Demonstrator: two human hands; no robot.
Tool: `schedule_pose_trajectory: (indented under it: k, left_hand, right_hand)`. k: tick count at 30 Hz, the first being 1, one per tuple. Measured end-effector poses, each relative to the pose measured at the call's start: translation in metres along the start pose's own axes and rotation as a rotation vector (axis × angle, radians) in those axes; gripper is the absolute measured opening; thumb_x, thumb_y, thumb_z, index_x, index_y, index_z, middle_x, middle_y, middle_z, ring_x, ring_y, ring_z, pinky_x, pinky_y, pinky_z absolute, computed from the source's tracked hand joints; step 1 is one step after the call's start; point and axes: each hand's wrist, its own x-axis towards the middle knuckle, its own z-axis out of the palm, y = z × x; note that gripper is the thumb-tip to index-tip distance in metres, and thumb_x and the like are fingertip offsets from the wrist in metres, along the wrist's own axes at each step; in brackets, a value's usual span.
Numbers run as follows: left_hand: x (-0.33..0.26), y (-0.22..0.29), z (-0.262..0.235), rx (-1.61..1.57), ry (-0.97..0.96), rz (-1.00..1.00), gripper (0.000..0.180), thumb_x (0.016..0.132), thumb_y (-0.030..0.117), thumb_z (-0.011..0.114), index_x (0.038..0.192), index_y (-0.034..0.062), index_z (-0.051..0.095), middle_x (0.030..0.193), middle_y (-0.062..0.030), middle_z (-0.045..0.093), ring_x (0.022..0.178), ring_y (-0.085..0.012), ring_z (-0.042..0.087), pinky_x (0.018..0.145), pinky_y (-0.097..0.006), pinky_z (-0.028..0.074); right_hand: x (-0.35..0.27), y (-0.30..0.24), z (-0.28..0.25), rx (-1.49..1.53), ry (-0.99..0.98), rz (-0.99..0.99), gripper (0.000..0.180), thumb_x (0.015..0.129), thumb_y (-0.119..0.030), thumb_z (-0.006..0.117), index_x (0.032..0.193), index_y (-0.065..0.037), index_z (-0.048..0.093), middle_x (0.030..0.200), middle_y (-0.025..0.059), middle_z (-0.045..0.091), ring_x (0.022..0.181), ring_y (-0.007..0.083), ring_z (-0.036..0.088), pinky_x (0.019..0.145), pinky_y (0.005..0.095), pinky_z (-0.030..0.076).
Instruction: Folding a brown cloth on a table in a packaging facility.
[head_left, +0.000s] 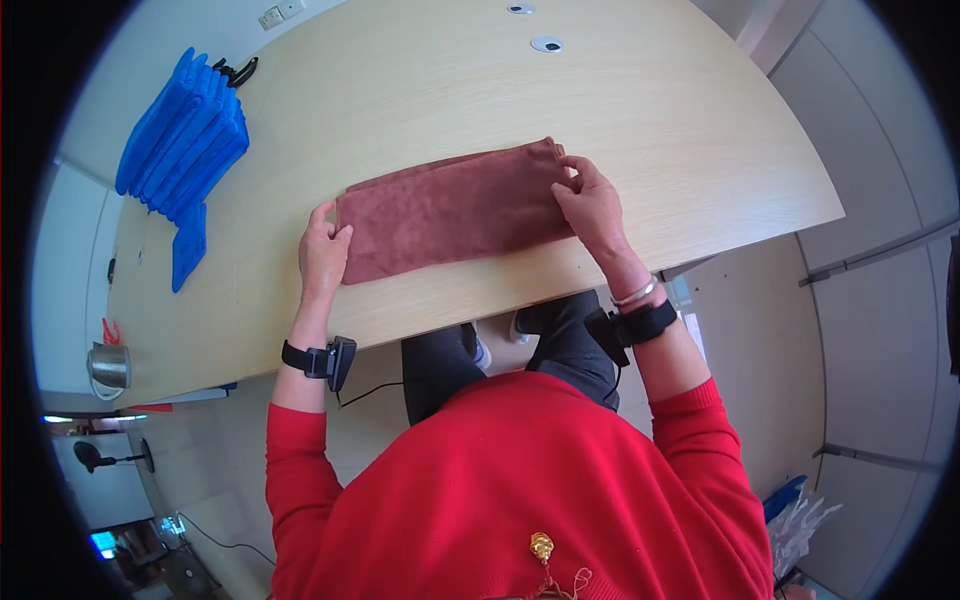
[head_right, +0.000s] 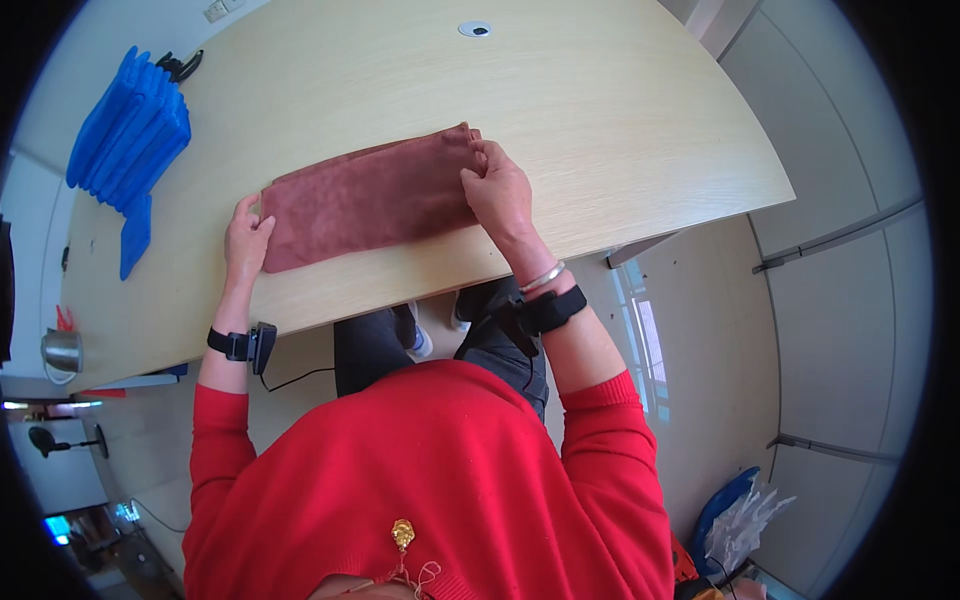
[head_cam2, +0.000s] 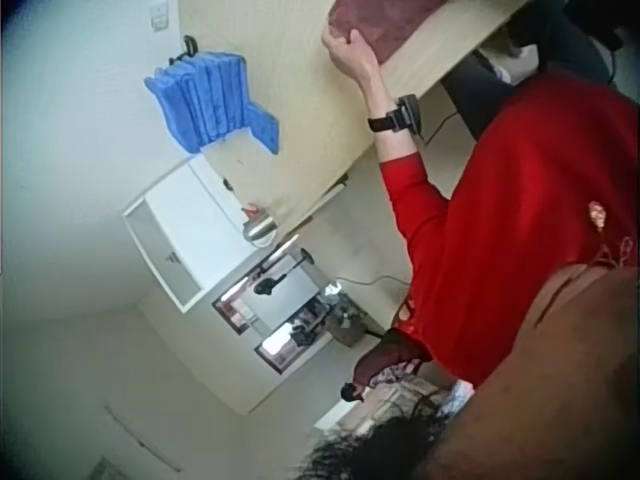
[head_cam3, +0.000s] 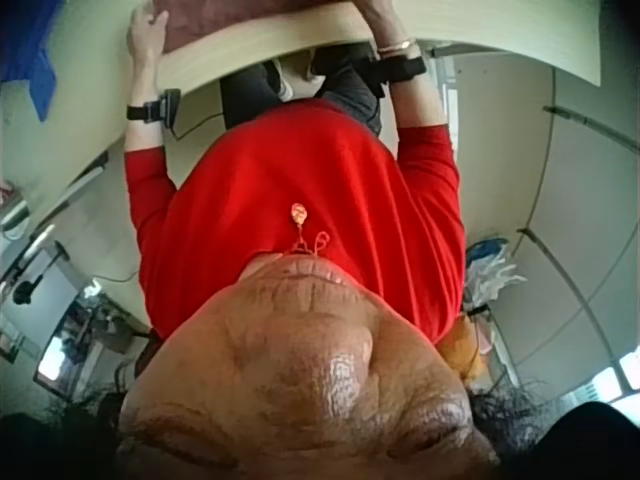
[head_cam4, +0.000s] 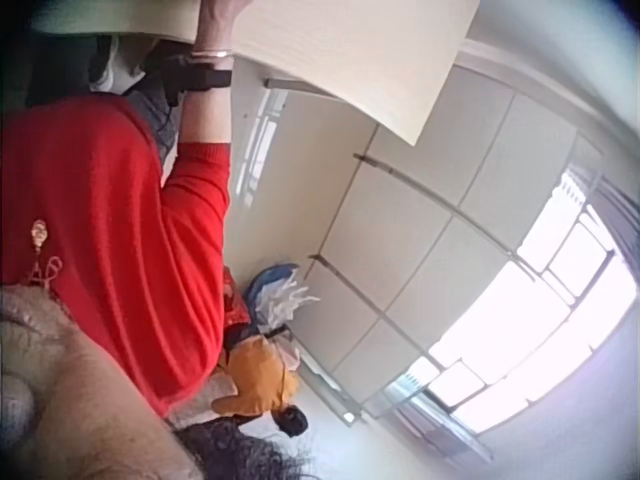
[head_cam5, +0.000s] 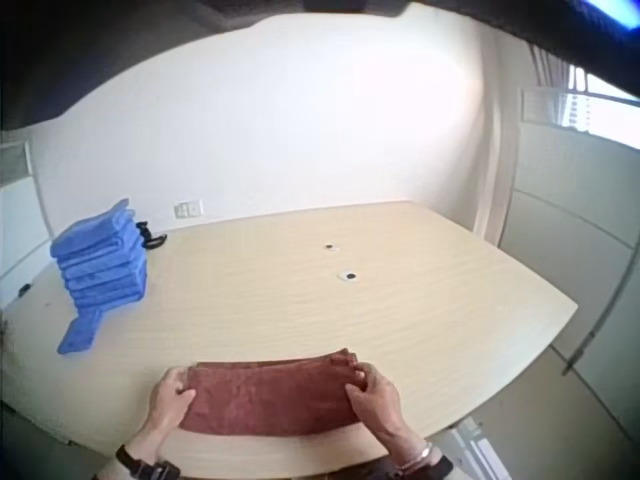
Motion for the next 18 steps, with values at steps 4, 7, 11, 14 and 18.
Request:
schedule_pose_trajectory:
  k: [4,7,11,14,18]
  left_hand:
    - [-0.004,-0.004,0.001,-0.059,0.035,0.037,0.049,0.085,0.009,0.068,0.131,0.0054,0.052,0.071,-0.0058,0.061,0.066,-0.0165,0.058,0.066,-0.033,0.049]
    - [0.0,-0.006,0.006,-0.075,0.005,0.048,0.048,0.085,0.009,0.068,0.131,0.0052,0.053,0.072,-0.0056,0.061,0.066,-0.0163,0.059,0.066,-0.033,0.049]
    - [0.0,-0.016,0.011,-0.064,0.011,0.04,0.049,0.085,0.01,0.069,0.131,0.0054,0.053,0.073,-0.0057,0.062,0.068,-0.0161,0.06,0.067,-0.033,0.05]
    - [-0.002,-0.025,0.009,-0.032,0.017,0.039,0.053,0.084,0.011,0.07,0.134,0.0063,0.051,0.074,-0.0055,0.063,0.069,-0.016,0.061,0.068,-0.032,0.05]
    - [-0.012,-0.025,0.008,-0.143,0.026,0.015,0.06,0.084,0.013,0.071,0.139,0.0079,0.046,0.076,-0.0067,0.064,0.071,-0.017,0.062,0.07,-0.033,0.051]
  right_hand:
    - [-0.026,-0.013,-0.011,0.046,0.051,-0.01,0.039,0.086,-0.017,0.066,0.124,-0.009,0.06,0.078,0.0049,0.066,0.068,0.0148,0.063,0.064,0.0305,0.051]
    - [-0.033,0.005,-0.008,-0.203,0.056,-0.03,0.042,0.086,-0.014,0.066,0.127,-0.01,0.058,0.078,0.0067,0.067,0.068,0.0177,0.064,0.065,0.0324,0.052]
    - [-0.034,0.002,-0.013,-0.232,0.019,-0.021,0.047,0.085,-0.014,0.066,0.13,-0.011,0.056,0.08,0.0086,0.068,0.07,0.0198,0.065,0.066,0.034,0.053]
    - [-0.041,0.001,-0.012,-0.231,0.04,-0.039,0.048,0.086,-0.014,0.066,0.132,-0.011,0.054,0.081,0.0088,0.068,0.07,0.0203,0.065,0.067,0.0344,0.053]
    - [-0.047,0.0,-0.012,-0.218,0.051,-0.063,0.047,0.088,-0.013,0.065,0.133,-0.011,0.053,0.081,0.009,0.068,0.071,0.0215,0.066,0.068,0.0349,0.053]
